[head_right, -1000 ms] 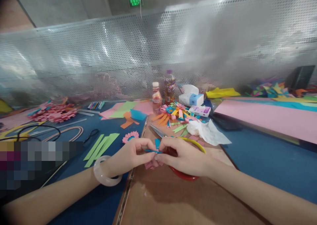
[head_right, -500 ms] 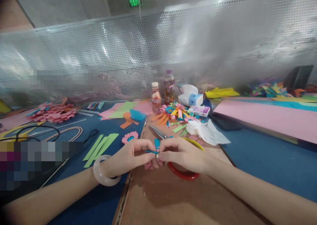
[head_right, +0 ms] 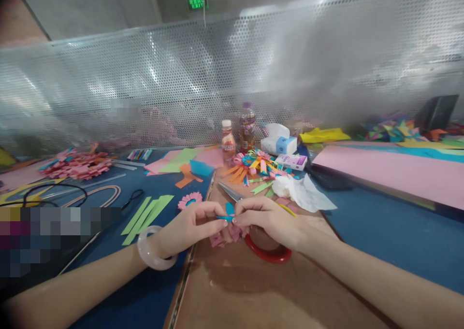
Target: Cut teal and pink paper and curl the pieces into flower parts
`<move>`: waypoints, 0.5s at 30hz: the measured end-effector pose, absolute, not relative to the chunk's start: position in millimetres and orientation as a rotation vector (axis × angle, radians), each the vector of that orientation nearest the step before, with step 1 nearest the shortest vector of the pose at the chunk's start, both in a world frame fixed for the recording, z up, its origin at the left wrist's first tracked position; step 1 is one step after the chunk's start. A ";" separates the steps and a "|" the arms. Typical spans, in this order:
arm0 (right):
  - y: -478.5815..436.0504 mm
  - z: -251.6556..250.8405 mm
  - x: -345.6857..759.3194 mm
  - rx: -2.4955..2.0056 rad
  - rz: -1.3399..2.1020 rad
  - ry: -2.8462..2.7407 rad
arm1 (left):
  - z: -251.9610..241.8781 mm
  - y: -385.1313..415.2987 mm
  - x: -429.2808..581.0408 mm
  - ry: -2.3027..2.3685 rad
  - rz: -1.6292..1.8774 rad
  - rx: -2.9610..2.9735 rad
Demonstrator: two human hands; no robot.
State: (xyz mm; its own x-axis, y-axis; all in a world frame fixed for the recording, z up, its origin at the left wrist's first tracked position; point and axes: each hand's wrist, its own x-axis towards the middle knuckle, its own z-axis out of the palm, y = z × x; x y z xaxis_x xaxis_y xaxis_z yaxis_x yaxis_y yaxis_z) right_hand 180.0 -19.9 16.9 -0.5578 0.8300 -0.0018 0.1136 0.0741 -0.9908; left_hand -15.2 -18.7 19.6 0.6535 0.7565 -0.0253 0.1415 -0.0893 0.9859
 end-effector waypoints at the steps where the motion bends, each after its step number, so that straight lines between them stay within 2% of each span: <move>1: -19.3 15.6 180.3 -0.939 1.527 -1.735 | 18.9 -18.1 -15.5 0.746 0.605 1.594; 15: -17.4 10.7 180.5 -0.985 1.442 -1.711 | 16.6 -11.3 -17.6 0.724 0.583 1.446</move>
State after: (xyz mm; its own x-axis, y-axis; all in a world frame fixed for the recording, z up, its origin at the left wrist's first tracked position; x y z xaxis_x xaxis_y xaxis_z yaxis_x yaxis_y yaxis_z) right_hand 180.5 -17.4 10.7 -0.4802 0.8767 0.0291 0.1195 0.0983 -0.9880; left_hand -17.6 -11.3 16.6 0.6647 0.7417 -0.0893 0.0713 0.0559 0.9959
